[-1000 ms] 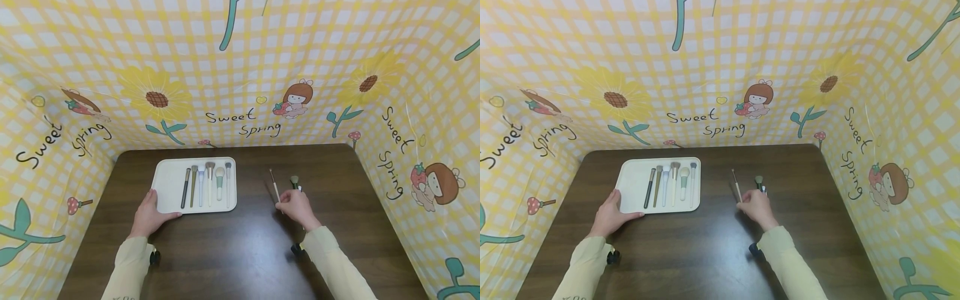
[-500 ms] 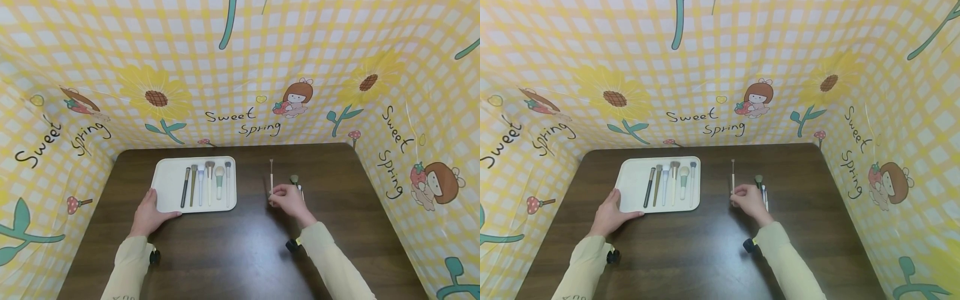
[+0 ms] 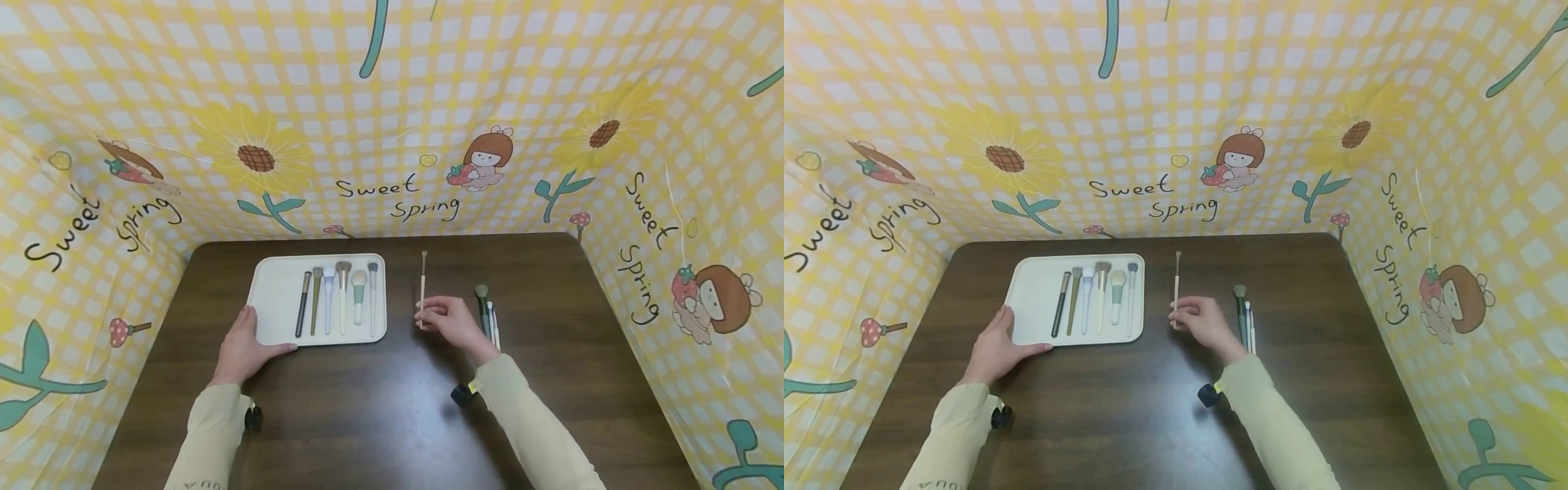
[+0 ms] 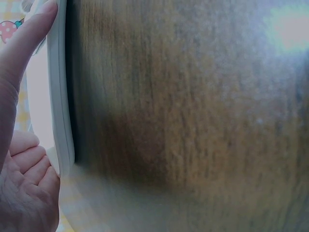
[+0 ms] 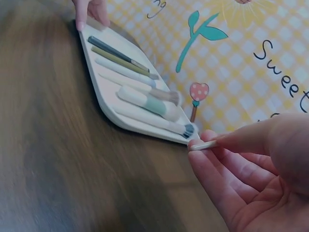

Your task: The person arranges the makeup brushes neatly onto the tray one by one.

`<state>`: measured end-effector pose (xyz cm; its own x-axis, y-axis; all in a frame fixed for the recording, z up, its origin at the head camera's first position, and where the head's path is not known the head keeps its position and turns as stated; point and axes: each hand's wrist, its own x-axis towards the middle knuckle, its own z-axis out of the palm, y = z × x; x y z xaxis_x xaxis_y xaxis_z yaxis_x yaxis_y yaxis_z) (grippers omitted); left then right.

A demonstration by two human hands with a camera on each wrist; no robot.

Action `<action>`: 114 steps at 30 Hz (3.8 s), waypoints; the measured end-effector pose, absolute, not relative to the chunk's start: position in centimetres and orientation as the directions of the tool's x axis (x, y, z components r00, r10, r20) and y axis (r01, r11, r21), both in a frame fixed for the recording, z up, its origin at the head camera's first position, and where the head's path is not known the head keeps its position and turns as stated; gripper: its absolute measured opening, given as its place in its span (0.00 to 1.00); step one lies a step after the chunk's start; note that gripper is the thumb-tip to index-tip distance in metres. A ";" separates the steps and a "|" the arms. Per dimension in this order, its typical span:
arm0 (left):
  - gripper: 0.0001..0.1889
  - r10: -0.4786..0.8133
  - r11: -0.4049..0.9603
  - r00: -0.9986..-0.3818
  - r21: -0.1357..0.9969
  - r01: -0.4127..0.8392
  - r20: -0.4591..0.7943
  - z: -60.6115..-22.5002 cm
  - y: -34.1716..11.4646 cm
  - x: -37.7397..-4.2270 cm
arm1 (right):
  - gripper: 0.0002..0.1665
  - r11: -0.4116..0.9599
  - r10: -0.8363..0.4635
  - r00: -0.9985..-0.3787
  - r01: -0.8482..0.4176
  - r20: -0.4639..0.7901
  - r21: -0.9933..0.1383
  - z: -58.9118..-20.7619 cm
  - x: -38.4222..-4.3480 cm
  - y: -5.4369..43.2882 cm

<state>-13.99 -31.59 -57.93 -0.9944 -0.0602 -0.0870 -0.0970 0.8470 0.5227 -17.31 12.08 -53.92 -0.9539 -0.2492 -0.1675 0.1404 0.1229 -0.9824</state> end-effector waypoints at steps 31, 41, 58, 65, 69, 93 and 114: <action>0.61 0.023 0.795 -0.999 0.606 0.002 -0.026 -54.4 -26.1 -15.7 | 0.12 0.127 -0.319 -0.925 0.173 -0.205 -0.977 -53.9 -16.5 6.2; 0.52 0.067 0.739 -0.997 0.669 0.079 0.044 -53.2 -22.7 -16.2 | 0.12 0.089 -0.324 -0.924 0.182 -0.201 -0.979 -54.1 -16.1 4.9; 0.29 0.078 0.607 -0.987 0.778 0.161 0.143 -51.3 -16.3 -16.0 | 0.12 0.120 -0.357 -0.920 0.128 -0.163 -0.984 -54.1 -15.4 2.7; 0.19 0.037 0.560 -0.976 0.804 0.199 0.216 -50.9 -14.9 -16.0 | 0.11 0.146 -0.364 -0.918 0.108 -0.155 -0.983 -54.3 -15.3 2.5; 0.17 0.011 0.564 -0.975 0.804 0.190 0.223 -51.0 -14.4 -16.0 | 0.10 0.156 -0.362 -0.920 0.100 -0.151 -0.983 -54.2 -15.2 2.3; 0.13 0.002 0.539 -0.977 0.823 0.181 0.213 -51.2 -14.8 -16.0 | 0.13 0.318 -0.391 -0.915 -0.031 -0.101 -0.948 -54.6 -15.6 2.7; 0.13 -0.034 0.584 -0.983 0.802 0.126 0.178 -51.9 -16.9 -16.1 | 0.60 0.530 -0.253 -0.967 -0.112 -0.030 -0.841 -56.2 -16.4 3.0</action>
